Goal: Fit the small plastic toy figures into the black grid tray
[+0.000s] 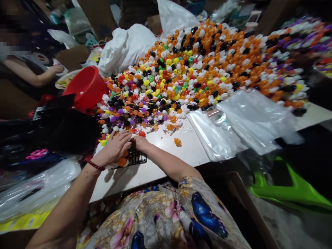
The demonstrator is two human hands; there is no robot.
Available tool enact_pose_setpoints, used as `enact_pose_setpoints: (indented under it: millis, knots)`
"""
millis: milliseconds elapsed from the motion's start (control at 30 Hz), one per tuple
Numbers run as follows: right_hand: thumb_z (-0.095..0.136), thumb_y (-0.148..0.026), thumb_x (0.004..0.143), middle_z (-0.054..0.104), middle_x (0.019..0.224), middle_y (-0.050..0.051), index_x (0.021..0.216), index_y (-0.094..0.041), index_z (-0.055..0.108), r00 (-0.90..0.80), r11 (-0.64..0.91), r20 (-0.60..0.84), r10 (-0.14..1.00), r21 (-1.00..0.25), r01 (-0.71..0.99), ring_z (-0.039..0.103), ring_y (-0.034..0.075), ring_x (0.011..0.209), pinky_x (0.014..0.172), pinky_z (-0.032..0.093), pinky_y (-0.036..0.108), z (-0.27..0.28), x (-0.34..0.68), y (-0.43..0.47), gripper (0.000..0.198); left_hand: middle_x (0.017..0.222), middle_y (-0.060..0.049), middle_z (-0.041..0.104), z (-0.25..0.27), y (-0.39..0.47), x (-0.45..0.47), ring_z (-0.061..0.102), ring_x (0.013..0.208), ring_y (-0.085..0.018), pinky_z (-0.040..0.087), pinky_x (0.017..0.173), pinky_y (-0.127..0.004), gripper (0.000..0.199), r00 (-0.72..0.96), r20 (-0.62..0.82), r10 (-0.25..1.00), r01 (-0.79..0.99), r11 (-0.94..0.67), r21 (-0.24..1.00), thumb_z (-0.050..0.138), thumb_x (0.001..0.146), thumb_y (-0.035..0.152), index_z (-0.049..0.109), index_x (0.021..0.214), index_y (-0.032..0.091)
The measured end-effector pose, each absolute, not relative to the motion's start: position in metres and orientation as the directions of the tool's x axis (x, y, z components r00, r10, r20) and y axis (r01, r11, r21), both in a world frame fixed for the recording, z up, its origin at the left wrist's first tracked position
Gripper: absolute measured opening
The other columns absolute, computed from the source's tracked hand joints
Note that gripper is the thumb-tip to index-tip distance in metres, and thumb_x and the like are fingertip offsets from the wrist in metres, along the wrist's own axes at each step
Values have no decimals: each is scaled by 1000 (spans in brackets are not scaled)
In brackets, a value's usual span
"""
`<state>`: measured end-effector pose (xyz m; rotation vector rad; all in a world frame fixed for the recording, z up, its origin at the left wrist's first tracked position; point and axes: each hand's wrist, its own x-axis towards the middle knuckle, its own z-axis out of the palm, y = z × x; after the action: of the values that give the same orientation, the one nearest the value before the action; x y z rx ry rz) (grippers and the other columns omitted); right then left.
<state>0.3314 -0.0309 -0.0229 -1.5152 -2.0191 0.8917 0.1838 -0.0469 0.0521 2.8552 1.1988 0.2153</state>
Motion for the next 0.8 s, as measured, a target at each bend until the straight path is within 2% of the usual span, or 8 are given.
enact_pose_setpoints:
  millis: [133, 233, 300, 367, 467, 567, 700, 800]
  knots:
    - [62, -14, 82, 74, 92, 3, 91, -15, 73, -328, 214, -29, 944, -702, 679, 65, 17, 85, 78, 50, 24, -18, 335, -38, 14, 141, -18, 56, 64, -70, 198, 47, 137, -35, 28, 115, -67, 36, 668, 259, 698, 710, -702, 62, 43, 97, 28, 58, 128, 16]
    - [59, -13, 87, 71, 113, 5, 109, -17, 70, -324, 321, 126, 938, -672, 668, 62, 18, 103, 93, 48, 27, -15, 359, -66, 25, 145, -19, 52, 60, -109, 210, 42, 141, -32, 34, 117, -58, 38, 685, 413, 601, 625, -775, 91, 42, 98, 25, 53, 132, 13]
    - [54, -18, 92, 68, 122, 9, 115, -17, 68, -271, 359, 237, 933, -620, 697, 58, 22, 113, 101, 45, 35, -13, 388, -87, 26, 142, -17, 55, 42, -135, 215, 43, 140, -28, 41, 115, -51, 41, 698, 452, 556, 557, -818, 147, 43, 97, 24, 48, 137, 16]
    - [52, -22, 95, 68, 115, 13, 111, -17, 69, -154, 261, 233, 960, -549, 794, 59, 25, 107, 99, 45, 43, -10, 423, -101, 24, 135, -15, 59, 13, -154, 215, 48, 135, -27, 49, 109, -48, 40, 704, 431, 565, 540, -820, 192, 42, 97, 23, 48, 137, 18]
    - [51, -27, 96, 68, 108, 17, 102, -16, 72, 96, -40, 133, 986, -370, 928, 60, 29, 103, 92, 46, 44, 0, 469, -106, 25, 132, -17, 61, -33, -165, 212, 54, 129, -30, 54, 102, -49, 36, 663, 400, 633, 615, -765, 192, 43, 97, 24, 52, 131, 17]
    - [49, -34, 98, 71, 104, 18, 99, -17, 72, 176, -173, -8, 984, -239, 955, 63, 29, 100, 88, 45, 40, 12, 489, -100, 29, 133, -19, 59, -62, -166, 210, 54, 129, -33, 56, 98, -50, 35, 553, 407, 727, 724, -661, 199, 44, 96, 25, 53, 128, 15]
    - [53, -38, 96, 72, 104, 21, 105, -14, 70, 226, -248, -148, 963, -158, 956, 67, 30, 97, 82, 45, 37, 20, 485, -89, 31, 130, -19, 62, -72, -174, 206, 59, 123, -31, 56, 98, -47, 34, 497, 391, 775, 767, -603, 219, 42, 97, 24, 55, 126, 14]
    - [54, -28, 94, 71, 103, 21, 111, -13, 66, 353, -381, -170, 920, -178, 907, 68, 29, 96, 78, 45, 35, 22, 487, -84, 25, 133, -19, 61, -72, -181, 198, 60, 122, -30, 56, 97, -47, 37, 481, 362, 798, 774, -581, 251, 41, 97, 25, 53, 131, 16]
